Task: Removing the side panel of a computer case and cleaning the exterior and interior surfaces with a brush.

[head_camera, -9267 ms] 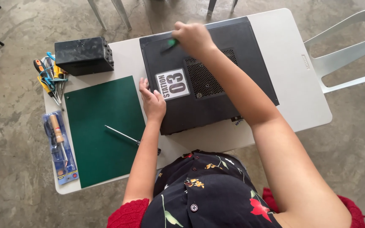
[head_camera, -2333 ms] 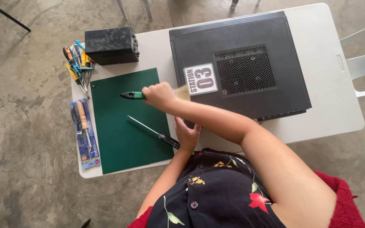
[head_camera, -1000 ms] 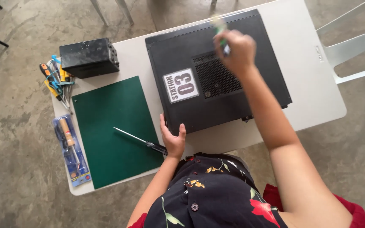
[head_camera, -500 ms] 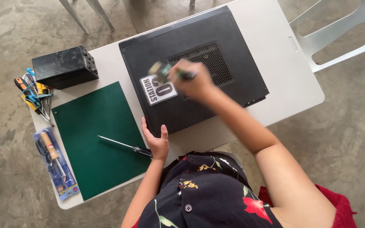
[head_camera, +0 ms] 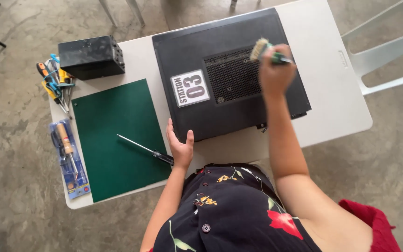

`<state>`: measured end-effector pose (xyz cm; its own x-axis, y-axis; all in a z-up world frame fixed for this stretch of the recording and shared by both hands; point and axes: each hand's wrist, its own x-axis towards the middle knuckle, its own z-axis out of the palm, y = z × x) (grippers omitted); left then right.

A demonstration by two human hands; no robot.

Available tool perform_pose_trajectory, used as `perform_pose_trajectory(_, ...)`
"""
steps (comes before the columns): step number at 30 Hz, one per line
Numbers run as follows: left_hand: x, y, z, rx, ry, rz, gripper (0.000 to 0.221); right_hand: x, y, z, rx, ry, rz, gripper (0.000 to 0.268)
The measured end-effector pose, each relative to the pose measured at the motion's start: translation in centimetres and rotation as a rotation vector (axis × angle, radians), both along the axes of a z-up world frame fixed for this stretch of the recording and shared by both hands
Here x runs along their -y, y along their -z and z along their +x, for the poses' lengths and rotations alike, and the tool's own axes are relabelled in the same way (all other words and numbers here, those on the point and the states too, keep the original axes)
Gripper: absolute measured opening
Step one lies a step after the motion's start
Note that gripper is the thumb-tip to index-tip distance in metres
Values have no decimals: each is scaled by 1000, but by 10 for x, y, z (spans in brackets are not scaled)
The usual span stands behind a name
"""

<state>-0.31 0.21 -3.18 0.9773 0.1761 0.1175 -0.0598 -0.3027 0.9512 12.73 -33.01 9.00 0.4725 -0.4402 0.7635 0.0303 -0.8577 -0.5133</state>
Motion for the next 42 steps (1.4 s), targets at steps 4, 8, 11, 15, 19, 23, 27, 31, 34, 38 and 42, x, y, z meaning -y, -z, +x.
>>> perform_pose_trajectory(4, 1, -4, 3, -6, 4, -22, 85, 16, -5, -50, 47, -289, 205, 16)
perform_pose_trajectory(8, -1, -1, 4, 32, 8, -5, 84, 12, 19, -68, -7, -497, 1116, 28)
perform_pose_trajectory(11, -2, 4, 6, 62, 16, 9, 84, 3, 19, -70, 141, -522, 1624, 27)
perform_pose_trajectory(15, -3, 5, 5, 58, 19, 9, 84, 0, 13, -73, 290, -719, 2023, 33)
perform_pose_trajectory(19, -3, 5, 4, 51, 16, 15, 84, 14, 40, -70, 308, -893, 2082, 22)
perform_pose_trajectory(23, -3, 4, 6, 40, 10, 21, 84, 14, 40, -64, 332, -1030, 2116, 19)
perform_pose_trajectory(27, -10, -5, 7, -21, 44, 164, 83, 14, 39, -58, -175, -811, 1513, 39)
perform_pose_trajectory(31, -3, -50, 19, -29, 49, 480, 97, 8, 36, -65, -508, -685, 1030, 37)
perform_pose_trajectory(34, 9, -75, 42, 49, 150, 758, 87, 18, 36, -66, -525, -748, 1310, 56)
perform_pose_trajectory(38, 24, -74, 88, 192, 254, 872, 87, 47, 27, -64, -377, -671, 1417, 59)
perform_pose_trajectory(42, 20, -69, 143, 226, 525, 813, 105, 71, 21, -79, -408, -617, 1193, 34)
